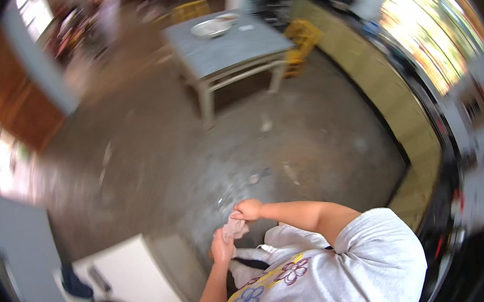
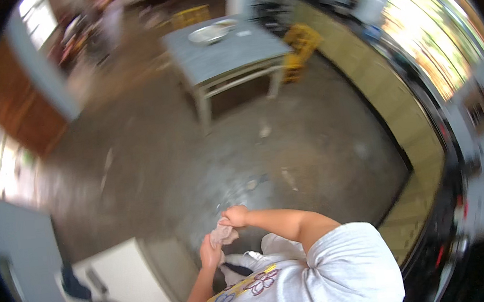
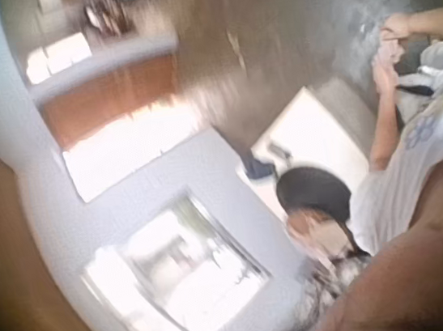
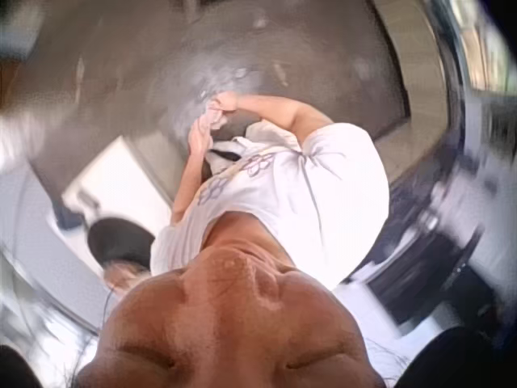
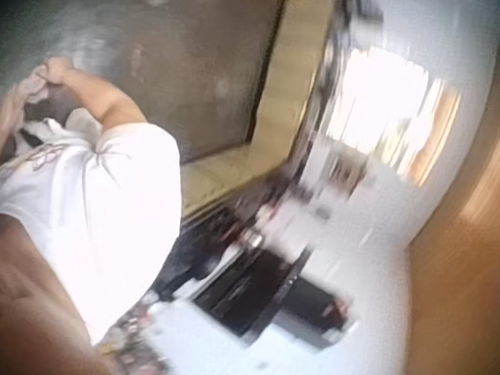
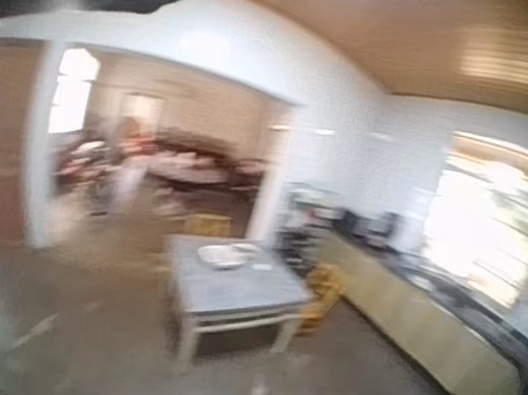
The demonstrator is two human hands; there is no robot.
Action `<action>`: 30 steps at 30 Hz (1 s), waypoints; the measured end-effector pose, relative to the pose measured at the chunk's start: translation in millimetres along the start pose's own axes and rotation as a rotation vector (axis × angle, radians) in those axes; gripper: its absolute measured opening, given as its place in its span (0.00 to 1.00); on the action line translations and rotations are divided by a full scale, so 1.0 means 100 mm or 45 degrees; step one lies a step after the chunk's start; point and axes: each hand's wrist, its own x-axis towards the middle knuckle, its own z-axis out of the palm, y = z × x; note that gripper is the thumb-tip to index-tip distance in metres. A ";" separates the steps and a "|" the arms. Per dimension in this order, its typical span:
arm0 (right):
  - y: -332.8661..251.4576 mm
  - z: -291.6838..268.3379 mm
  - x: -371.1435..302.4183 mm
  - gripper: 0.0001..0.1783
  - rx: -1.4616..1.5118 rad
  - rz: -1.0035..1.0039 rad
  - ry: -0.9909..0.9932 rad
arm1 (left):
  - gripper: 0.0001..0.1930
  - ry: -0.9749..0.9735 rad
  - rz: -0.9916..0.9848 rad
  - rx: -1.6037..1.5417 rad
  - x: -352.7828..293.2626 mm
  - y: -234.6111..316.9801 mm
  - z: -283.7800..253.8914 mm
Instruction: The person cleans the kitchen by wiping the sink, countertops, and stove area with a cloth. They move various items like bowls, bottles, and jars aside to clean underneath them, then return them to their original positions. The person also wipes the range hood and briefly interacts with its control panel.
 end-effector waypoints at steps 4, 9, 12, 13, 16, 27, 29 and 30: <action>1.52 -0.63 -1.76 0.36 0.739 0.581 0.155 | 0.22 -0.365 0.277 0.086 0.56 1.51 1.34; 3.01 -0.88 -3.40 0.35 1.206 0.626 0.784 | 0.24 -0.728 0.595 0.072 1.22 3.06 2.92; 3.44 -0.88 -4.10 0.40 1.070 0.631 1.008 | 0.27 -0.996 0.539 0.128 1.55 3.71 3.64; 3.62 -0.98 -4.33 0.38 1.172 0.644 0.995 | 0.28 -1.064 0.479 0.123 1.66 3.94 3.89; 4.36 -1.11 -4.59 0.28 0.995 0.788 1.126 | 0.29 -1.263 0.414 0.158 2.25 4.36 4.71; 7.10 -2.80 -6.13 0.21 0.800 1.129 1.330 | 0.24 -1.878 0.876 0.334 3.72 7.07 7.95; 7.48 -2.82 -6.75 0.24 0.715 1.273 1.424 | 0.28 -2.030 0.732 0.534 3.27 8.12 8.39; 7.69 -2.83 -7.03 0.24 0.710 1.398 1.483 | 0.30 -2.111 0.549 0.628 3.13 8.54 8.61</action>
